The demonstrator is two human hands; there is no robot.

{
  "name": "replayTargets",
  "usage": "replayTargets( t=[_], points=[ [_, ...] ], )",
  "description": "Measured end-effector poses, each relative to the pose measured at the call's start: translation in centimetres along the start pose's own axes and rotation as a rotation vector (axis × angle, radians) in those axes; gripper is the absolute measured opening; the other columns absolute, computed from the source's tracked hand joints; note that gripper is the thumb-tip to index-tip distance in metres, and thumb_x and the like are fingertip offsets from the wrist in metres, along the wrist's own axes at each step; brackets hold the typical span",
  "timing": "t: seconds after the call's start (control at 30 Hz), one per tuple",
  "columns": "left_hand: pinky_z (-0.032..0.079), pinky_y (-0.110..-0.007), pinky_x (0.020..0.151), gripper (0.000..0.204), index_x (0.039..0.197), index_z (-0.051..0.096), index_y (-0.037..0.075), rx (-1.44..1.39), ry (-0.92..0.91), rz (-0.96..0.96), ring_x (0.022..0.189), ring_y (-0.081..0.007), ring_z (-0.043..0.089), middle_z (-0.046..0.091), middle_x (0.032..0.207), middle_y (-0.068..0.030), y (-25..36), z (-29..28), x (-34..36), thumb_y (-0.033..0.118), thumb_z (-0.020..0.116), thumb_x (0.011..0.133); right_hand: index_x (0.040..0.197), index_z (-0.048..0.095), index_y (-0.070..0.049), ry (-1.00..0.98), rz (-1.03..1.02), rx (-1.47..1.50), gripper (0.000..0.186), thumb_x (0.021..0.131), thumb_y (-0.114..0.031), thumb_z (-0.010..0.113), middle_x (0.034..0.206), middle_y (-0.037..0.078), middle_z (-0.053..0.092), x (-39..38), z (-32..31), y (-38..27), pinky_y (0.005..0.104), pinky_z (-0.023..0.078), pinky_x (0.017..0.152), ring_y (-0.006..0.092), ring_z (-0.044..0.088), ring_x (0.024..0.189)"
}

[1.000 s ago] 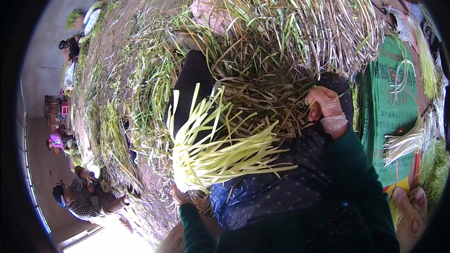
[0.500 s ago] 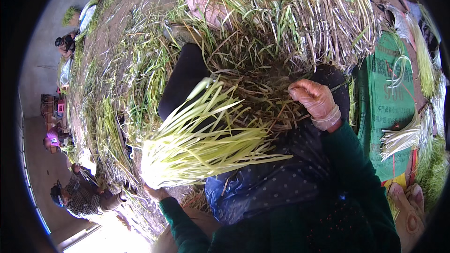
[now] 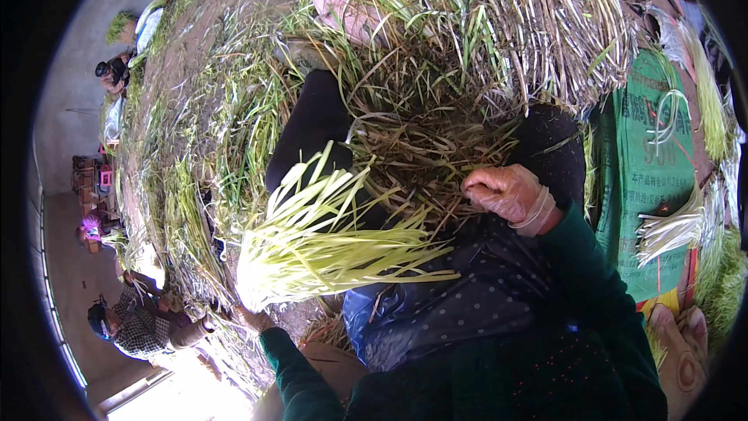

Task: The person gathers long green plant stalks, aligns them into bundles, and ties them with thin strips. The person repeatedly picks up stalks, arranges them, and secures them into neat bundles.

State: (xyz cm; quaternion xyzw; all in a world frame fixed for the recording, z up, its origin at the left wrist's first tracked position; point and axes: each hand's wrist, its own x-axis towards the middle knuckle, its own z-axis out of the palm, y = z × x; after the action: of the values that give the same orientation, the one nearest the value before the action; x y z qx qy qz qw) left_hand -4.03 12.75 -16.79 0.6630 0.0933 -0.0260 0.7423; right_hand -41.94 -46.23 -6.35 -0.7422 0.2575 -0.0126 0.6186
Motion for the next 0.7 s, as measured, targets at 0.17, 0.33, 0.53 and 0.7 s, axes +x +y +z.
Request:
replayTargets(
  t=[0.17,0.33,0.53,0.7],
  points=[
    [0.052,-0.028,0.071,0.034,0.112,0.053,0.001,0.098,-0.137,0.084,0.084,-0.0171,0.062,0.063,0.102,-0.0080,-1.1,-4.2,0.5,0.028,0.042,0.094,0.108,0.060,-0.009,-0.258,-0.123,-0.129,0.031,0.087,-0.031,0.053,0.077,0.015,0.063,-0.3,1.4,-1.0,0.0375,0.047,0.066,0.0288,0.062,0.071],
    [0.052,-0.025,0.064,0.031,0.111,0.053,0.002,0.093,-0.029,0.058,0.078,-0.0153,0.062,0.063,0.101,-0.0078,-1.2,1.6,-2.4,0.025,0.041,0.094,0.112,0.058,-0.011,-0.311,-0.257,-0.385,0.037,0.083,-0.034,0.057,0.076,0.018,0.062,-0.3,3.1,0.7,0.0403,0.045,0.063,0.0341,0.061,0.069],
    [0.045,-0.033,0.090,0.033,0.119,0.047,0.000,0.137,-0.071,0.377,0.104,-0.0209,0.054,0.055,0.117,-0.0107,5.9,2.8,-0.9,0.018,0.038,0.093,0.089,0.062,-0.006,-0.074,-0.066,-0.144,0.023,0.083,-0.029,0.061,0.067,0.014,0.060,0.5,1.5,-1.1,0.0356,0.046,0.055,0.0263,0.061,0.060],
    [0.052,-0.039,0.075,0.037,0.113,0.053,-0.002,0.098,0.010,0.465,0.092,-0.0268,0.060,0.059,0.107,-0.0165,19.6,20.9,-4.6,0.026,0.047,0.090,0.077,0.062,-0.001,0.084,0.071,0.530,0.019,0.088,-0.017,0.059,0.055,0.002,0.055,0.3,-1.6,-5.7,0.0208,0.039,0.041,0.0073,0.050,0.044]
  ],
)
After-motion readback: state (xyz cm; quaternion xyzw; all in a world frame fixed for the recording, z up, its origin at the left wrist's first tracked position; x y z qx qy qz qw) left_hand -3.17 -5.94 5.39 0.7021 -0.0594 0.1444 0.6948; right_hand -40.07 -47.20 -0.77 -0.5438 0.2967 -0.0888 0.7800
